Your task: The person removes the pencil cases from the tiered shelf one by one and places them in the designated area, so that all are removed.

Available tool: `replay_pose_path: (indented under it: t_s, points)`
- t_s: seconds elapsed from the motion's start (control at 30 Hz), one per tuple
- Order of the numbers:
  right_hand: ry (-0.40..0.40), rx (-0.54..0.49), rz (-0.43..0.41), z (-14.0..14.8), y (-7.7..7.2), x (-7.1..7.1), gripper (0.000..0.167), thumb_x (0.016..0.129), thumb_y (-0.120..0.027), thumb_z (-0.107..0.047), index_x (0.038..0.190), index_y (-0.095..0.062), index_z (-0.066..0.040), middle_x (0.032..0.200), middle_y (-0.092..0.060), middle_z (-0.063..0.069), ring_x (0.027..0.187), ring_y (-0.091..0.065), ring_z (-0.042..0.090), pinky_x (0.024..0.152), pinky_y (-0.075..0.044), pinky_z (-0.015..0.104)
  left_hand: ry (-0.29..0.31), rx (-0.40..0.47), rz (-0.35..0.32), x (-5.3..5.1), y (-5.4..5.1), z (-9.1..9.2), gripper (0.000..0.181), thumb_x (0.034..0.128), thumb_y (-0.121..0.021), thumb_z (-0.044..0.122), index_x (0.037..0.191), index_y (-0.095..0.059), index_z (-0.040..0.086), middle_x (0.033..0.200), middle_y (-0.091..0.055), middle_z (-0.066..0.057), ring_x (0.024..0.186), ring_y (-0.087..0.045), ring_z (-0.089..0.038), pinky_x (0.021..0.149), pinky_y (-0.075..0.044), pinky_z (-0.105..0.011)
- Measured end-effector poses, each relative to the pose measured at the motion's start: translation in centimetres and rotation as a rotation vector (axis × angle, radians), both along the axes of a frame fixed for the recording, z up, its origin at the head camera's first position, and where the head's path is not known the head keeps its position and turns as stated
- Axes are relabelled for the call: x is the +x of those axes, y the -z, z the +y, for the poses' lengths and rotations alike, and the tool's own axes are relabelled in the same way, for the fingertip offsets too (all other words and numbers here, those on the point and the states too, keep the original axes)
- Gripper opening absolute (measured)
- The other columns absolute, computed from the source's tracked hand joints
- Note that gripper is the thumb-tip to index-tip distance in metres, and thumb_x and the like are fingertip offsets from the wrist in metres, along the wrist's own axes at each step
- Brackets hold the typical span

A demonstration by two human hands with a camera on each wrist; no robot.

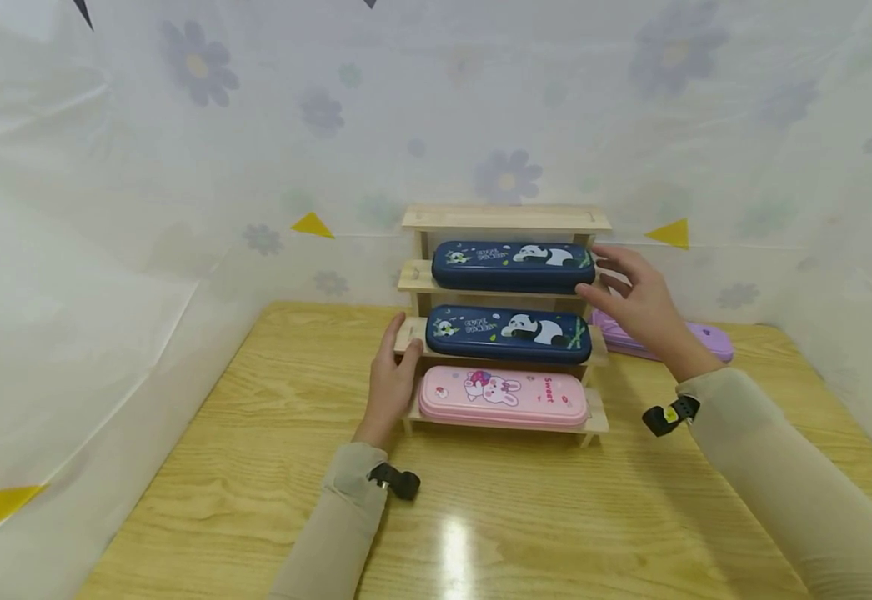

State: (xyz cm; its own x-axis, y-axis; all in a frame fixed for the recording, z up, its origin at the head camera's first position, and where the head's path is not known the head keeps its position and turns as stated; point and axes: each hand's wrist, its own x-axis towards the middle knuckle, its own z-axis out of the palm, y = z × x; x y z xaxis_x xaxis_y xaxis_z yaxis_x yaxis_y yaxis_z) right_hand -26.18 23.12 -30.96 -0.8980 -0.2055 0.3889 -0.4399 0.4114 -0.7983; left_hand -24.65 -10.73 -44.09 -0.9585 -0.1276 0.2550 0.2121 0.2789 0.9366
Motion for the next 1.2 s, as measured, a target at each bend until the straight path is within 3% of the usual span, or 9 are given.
replay_pose_path:
  t_s: [0.4,0.7,0.87,1.2]
  points:
    - [0.027,0.073,-0.024,0.9,2.0,-3.0,0.073,0.089,-0.075,-0.021,0.152,-0.039,-0.012,0.148,-0.039,0.011,0.134,-0.04,0.033,0.11,-0.034,0.051,0.004,0.003,0.001,-0.1,0.0,0.0,0.055,0.1012,-0.052,0.035,0.153,-0.035,0.032,0.151,-0.042,0.003,0.131,-0.045,-0.018,0.111,-0.032,-0.043]
    - [0.014,0.129,-0.095,0.4,1.6,-3.0,0.082,0.089,-0.075,-0.031,0.156,-0.031,-0.016,0.151,-0.033,0.015,0.136,-0.037,0.038,0.111,-0.03,0.055,-0.004,0.0,0.004,-0.2,0.1,0.1,0.055,0.1013,-0.052,0.034,0.154,-0.036,0.028,0.152,-0.042,0.003,0.129,-0.046,-0.019,0.111,-0.033,-0.043]
    - [0.009,0.128,-0.133,0.3,1.7,-3.3,0.083,0.089,-0.074,-0.035,0.156,-0.03,-0.018,0.154,-0.03,0.015,0.135,-0.036,0.044,0.108,-0.033,0.058,-0.001,0.012,-0.008,0.0,0.0,0.1,0.056,0.101,-0.053,0.034,0.154,-0.036,0.029,0.148,-0.047,0.0,0.112,-0.055,-0.023,0.103,-0.041,-0.045]
    - [0.019,0.086,-0.159,-0.4,1.6,-3.7,0.082,0.089,-0.073,-0.039,0.156,-0.03,-0.022,0.154,-0.03,0.013,0.133,-0.041,0.041,0.099,-0.044,0.056,0.002,0.02,0.003,-0.2,0.1,0.0,0.054,0.1012,-0.053,0.035,0.153,-0.036,0.034,0.149,-0.046,0.003,0.116,-0.054,-0.02,0.105,-0.039,-0.044]
